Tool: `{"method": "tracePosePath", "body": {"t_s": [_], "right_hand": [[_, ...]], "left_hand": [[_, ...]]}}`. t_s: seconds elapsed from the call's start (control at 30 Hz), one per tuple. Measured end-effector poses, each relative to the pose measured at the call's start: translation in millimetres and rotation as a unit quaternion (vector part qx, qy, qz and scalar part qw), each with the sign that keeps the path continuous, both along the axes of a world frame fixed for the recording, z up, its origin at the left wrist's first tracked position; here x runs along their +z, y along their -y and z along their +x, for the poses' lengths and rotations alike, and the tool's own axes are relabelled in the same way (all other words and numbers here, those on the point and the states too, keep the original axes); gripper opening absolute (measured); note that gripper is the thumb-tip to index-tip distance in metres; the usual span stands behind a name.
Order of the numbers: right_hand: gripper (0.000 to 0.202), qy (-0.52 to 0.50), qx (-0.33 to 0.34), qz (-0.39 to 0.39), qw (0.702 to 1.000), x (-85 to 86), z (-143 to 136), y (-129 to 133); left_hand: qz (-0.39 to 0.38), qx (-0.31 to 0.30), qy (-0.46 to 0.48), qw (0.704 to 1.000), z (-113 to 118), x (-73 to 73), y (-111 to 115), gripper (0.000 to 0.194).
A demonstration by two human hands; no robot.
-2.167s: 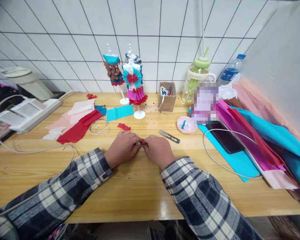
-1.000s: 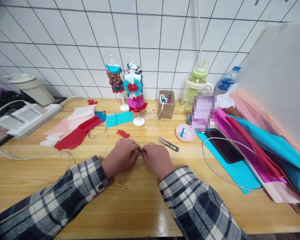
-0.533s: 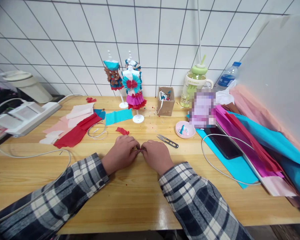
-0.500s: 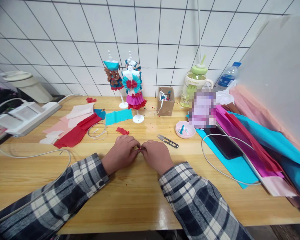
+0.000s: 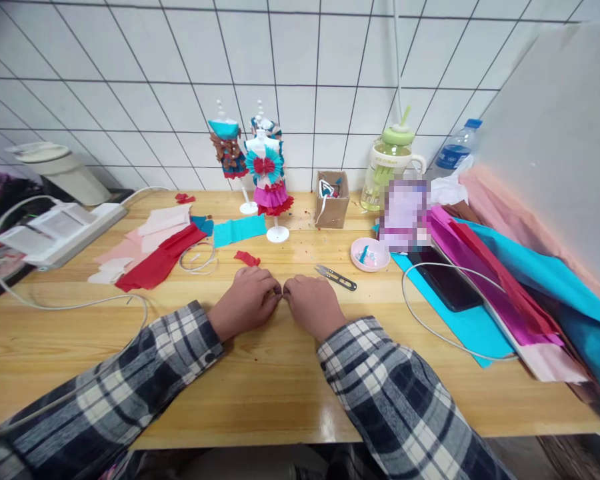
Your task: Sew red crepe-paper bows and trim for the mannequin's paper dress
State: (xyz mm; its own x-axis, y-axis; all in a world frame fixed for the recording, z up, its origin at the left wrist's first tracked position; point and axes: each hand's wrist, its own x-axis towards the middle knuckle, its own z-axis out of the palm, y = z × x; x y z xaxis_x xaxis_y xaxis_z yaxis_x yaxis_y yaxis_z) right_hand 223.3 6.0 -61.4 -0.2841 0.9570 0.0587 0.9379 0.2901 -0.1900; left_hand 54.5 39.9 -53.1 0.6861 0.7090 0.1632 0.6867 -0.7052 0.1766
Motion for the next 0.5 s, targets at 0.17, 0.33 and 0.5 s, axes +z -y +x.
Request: {"method": "tracePosePath", "body": {"t_s": [0.17, 0.33, 0.5], "right_hand": [[0.024, 0.044, 0.033, 0.044, 0.998, 1.5, -0.5, 2.0], [0.023, 0.047, 0.050, 0.066, 0.995, 3.9, 0.6, 3.7], [0.022, 0.035, 0.052, 0.072, 0.995, 2.2, 0.7, 3.9]], "left_hand": [[0.014, 0.005, 0.026, 1.000, -2.4, 3.4, 7.0, 0.024], [0.041, 0.019, 0.039, 0.998, -2.5, 4.3, 7.3, 0.019], [0.057, 0.010, 0.046, 0.997, -2.9, 4.2, 6.6, 0.015]]}}
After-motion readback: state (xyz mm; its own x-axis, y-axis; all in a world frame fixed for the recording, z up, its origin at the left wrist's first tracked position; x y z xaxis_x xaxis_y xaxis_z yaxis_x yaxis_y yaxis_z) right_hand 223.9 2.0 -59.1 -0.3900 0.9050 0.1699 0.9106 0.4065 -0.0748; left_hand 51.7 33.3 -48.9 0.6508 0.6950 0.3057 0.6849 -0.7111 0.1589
